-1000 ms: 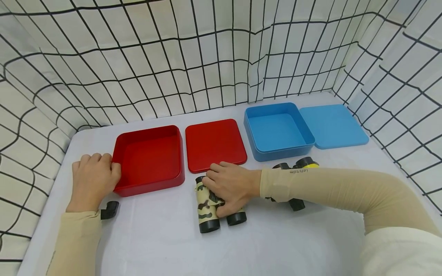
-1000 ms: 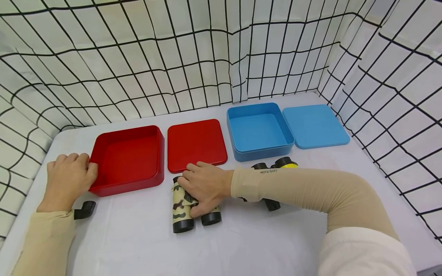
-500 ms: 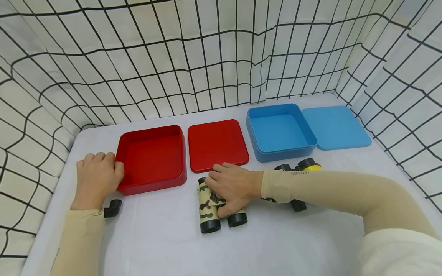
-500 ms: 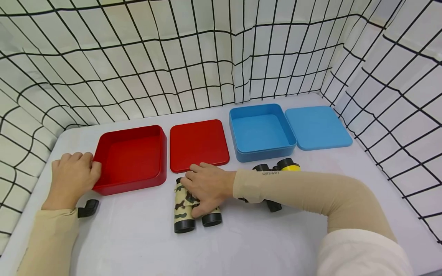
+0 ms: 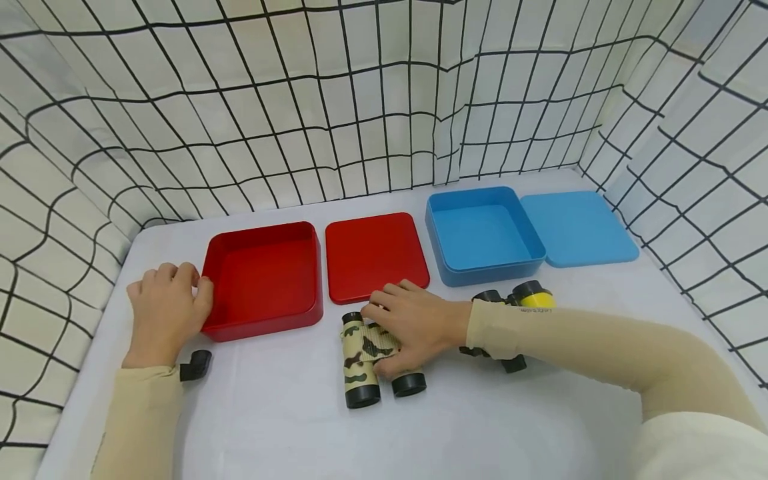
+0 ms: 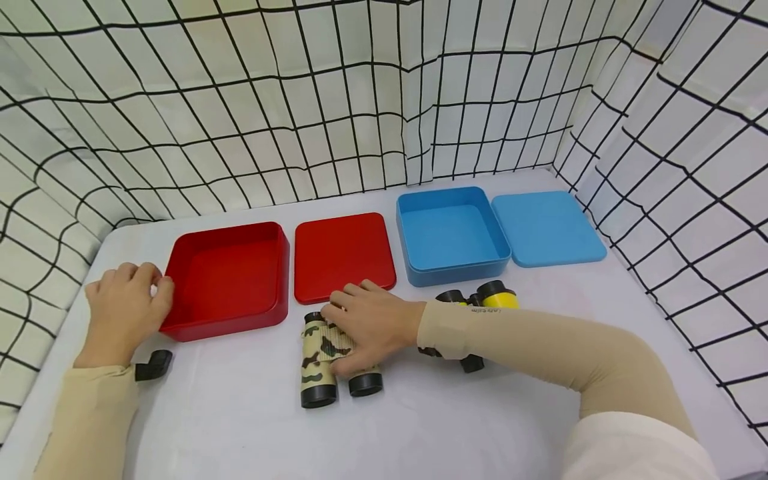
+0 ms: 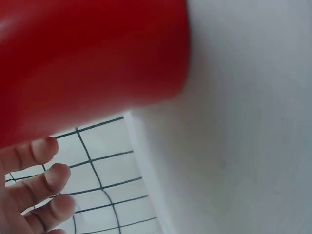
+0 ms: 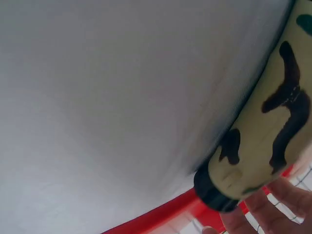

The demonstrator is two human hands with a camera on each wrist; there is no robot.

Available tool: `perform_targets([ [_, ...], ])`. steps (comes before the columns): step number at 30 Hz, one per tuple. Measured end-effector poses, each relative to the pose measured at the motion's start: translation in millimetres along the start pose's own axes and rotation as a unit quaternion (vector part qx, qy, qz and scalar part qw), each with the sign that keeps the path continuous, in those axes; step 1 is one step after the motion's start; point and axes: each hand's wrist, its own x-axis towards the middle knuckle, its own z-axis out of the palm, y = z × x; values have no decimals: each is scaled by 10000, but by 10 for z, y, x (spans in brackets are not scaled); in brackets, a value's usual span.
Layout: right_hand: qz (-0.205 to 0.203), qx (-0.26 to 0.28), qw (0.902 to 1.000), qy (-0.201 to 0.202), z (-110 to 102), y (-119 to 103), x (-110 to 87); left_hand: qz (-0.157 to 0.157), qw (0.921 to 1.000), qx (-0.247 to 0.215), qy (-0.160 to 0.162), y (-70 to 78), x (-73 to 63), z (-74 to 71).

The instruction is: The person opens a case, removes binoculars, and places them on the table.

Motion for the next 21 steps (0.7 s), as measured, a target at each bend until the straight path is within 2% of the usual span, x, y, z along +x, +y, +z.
perform_targets([
  [3,179,294,9990,276,-45,81,-84,-273,9971,-672,-208,-31,15,3],
  [6,498,607,9954,545,-128,195,-192,-609,9874,-1417,-361,-65,34,-5],
  [8,804,955,9896,709,-198,271,-278,-763,9817,-1697,-408,-89,42,-20],
  [10,1171,1440,9791,833,-276,343,-370,-819,9804,-1743,-416,-121,44,-44],
  [13,1631,2129,9581,1002,-416,433,-502,-844,9825,-1596,-467,-181,28,-109],
  [15,1797,2364,9484,1112,-516,495,-591,-857,9839,-1505,-448,-221,-1,-156],
  [17,1878,2372,9447,1262,-614,556,-676,-876,9854,-1413,-359,-262,-44,-196],
  [21,2001,2020,9420,1785,-759,705,-856,-981,9874,-1228,-187,-308,-134,-258],
])
